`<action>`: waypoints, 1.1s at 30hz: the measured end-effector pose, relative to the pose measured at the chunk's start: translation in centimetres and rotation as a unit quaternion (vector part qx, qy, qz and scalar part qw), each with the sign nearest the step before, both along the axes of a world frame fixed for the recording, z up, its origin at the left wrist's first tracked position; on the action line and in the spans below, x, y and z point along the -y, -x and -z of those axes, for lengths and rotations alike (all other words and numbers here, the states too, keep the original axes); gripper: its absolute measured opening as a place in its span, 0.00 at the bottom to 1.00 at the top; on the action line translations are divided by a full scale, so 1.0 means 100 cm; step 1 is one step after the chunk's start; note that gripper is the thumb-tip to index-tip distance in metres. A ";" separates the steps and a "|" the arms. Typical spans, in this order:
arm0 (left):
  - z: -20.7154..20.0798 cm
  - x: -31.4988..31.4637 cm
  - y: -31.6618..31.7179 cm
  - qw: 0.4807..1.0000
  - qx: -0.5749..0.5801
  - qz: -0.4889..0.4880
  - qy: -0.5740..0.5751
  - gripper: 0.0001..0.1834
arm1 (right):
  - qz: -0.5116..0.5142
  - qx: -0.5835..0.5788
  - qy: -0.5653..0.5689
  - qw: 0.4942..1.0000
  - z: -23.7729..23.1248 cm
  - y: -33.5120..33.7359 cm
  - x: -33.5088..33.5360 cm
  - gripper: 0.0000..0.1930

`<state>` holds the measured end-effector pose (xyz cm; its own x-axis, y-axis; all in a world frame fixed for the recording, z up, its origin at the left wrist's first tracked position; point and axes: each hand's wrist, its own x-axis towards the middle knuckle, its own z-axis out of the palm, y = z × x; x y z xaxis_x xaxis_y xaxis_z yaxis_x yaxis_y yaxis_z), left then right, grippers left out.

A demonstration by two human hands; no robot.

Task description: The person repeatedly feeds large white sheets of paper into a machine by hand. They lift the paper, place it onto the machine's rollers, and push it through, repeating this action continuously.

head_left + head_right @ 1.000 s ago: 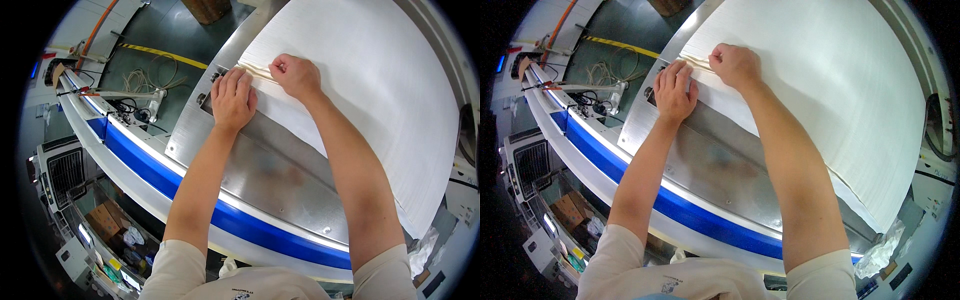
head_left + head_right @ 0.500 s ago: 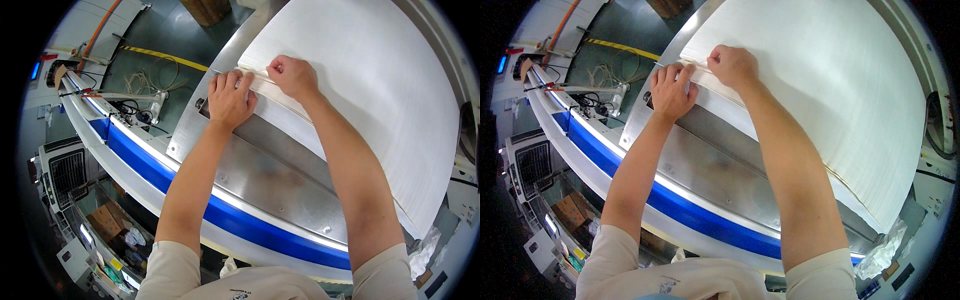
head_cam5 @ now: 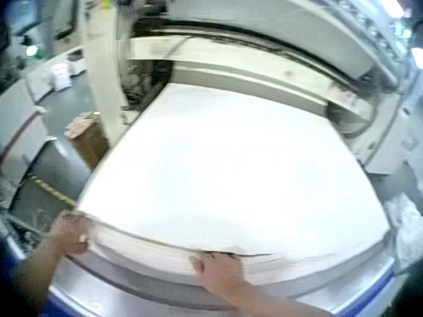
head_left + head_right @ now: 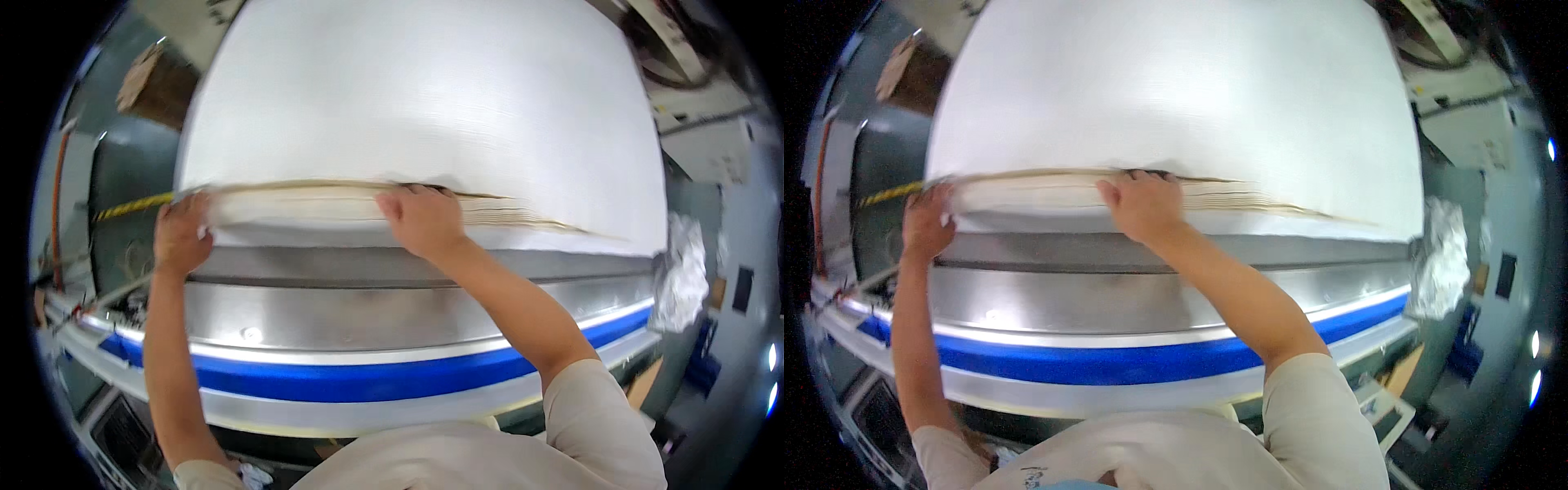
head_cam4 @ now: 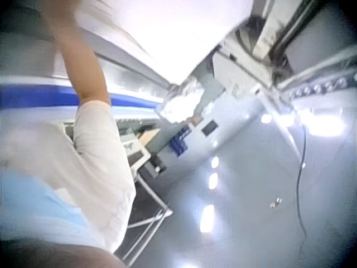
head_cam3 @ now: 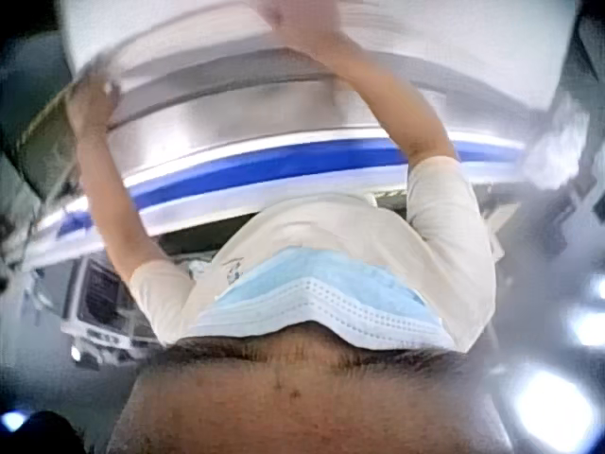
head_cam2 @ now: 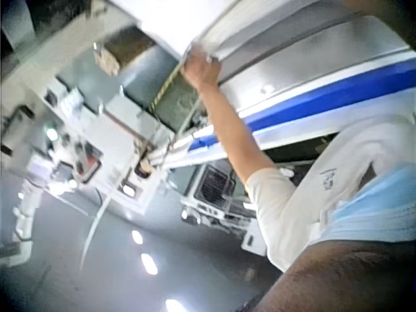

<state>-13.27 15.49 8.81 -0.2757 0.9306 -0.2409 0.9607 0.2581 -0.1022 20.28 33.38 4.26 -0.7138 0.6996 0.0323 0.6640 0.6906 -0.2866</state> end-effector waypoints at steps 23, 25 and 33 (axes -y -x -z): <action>0.088 0.005 0.096 0.990 -0.053 -0.121 0.049 0.19 | 0.281 0.462 0.075 0.838 -0.033 -0.653 -0.269 0.17; 0.085 0.013 0.099 0.992 -0.045 -0.116 0.021 0.17 | 0.291 0.450 0.070 0.841 -0.033 -0.654 -0.273 0.15; 0.037 0.022 0.078 0.951 -0.247 -0.036 0.182 0.15 | 0.352 0.434 0.023 0.829 -0.009 -0.683 -0.272 0.16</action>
<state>-21.05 13.24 5.13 -0.4982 0.7852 -0.3678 0.7534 0.1820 -0.6319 88.58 60.62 5.13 0.1309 0.9388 -0.3187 0.8677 0.0470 0.4949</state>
